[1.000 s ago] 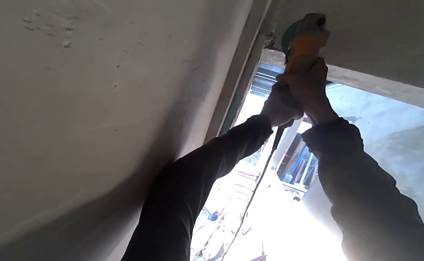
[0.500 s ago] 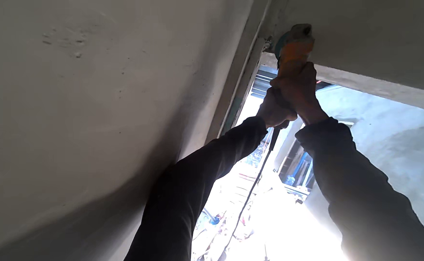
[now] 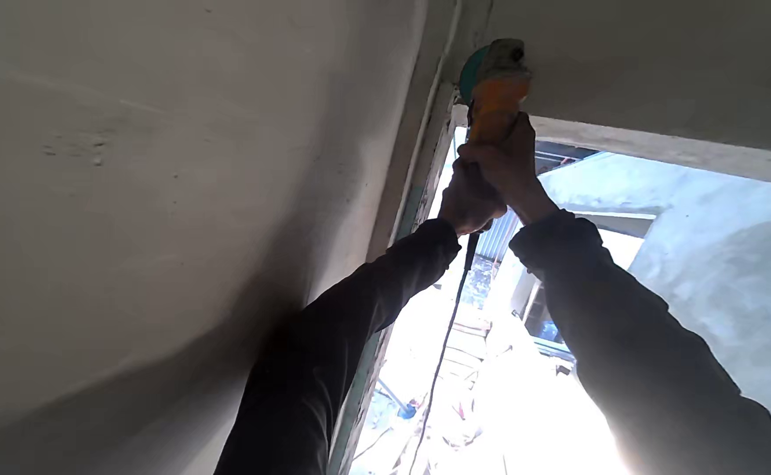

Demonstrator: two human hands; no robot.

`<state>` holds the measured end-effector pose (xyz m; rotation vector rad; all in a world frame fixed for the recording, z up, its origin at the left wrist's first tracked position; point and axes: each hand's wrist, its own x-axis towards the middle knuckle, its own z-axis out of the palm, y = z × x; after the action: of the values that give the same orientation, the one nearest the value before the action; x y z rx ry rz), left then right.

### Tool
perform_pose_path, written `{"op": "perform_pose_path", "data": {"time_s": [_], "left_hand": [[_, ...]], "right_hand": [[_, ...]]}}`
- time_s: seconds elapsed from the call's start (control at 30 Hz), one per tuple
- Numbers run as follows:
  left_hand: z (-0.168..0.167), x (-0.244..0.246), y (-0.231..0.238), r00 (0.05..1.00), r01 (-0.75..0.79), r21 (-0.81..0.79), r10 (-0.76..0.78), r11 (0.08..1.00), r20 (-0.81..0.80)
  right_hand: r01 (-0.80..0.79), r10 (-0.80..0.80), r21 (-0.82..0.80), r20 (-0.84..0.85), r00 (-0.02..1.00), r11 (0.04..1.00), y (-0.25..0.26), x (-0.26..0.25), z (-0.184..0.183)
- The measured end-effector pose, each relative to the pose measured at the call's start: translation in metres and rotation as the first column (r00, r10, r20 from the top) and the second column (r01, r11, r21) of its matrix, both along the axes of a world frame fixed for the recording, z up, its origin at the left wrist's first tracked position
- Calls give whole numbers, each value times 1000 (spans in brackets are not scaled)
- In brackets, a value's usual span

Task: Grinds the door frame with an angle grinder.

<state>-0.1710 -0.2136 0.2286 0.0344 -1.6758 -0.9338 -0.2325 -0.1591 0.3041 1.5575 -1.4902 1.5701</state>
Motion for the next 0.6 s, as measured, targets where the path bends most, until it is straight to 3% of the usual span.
{"op": "perform_pose_path", "data": {"time_s": [0.3,0.47,0.6], "left_hand": [[-3,-5,-12,1000,1,14,-1,1000,-3],[-2,-1,-9,1000,5,28,-6,1000,10],[-2,-4,-12,1000,29,21,-29,999,-9]], "right_hand": [[21,-21,-12,-15,1000,1000,-9,-1,-2],[-46,46,-32,-16,999,998,-10,-2,-3],[18,-18,-7,11,1000,1000,-9,2,-2]]}}
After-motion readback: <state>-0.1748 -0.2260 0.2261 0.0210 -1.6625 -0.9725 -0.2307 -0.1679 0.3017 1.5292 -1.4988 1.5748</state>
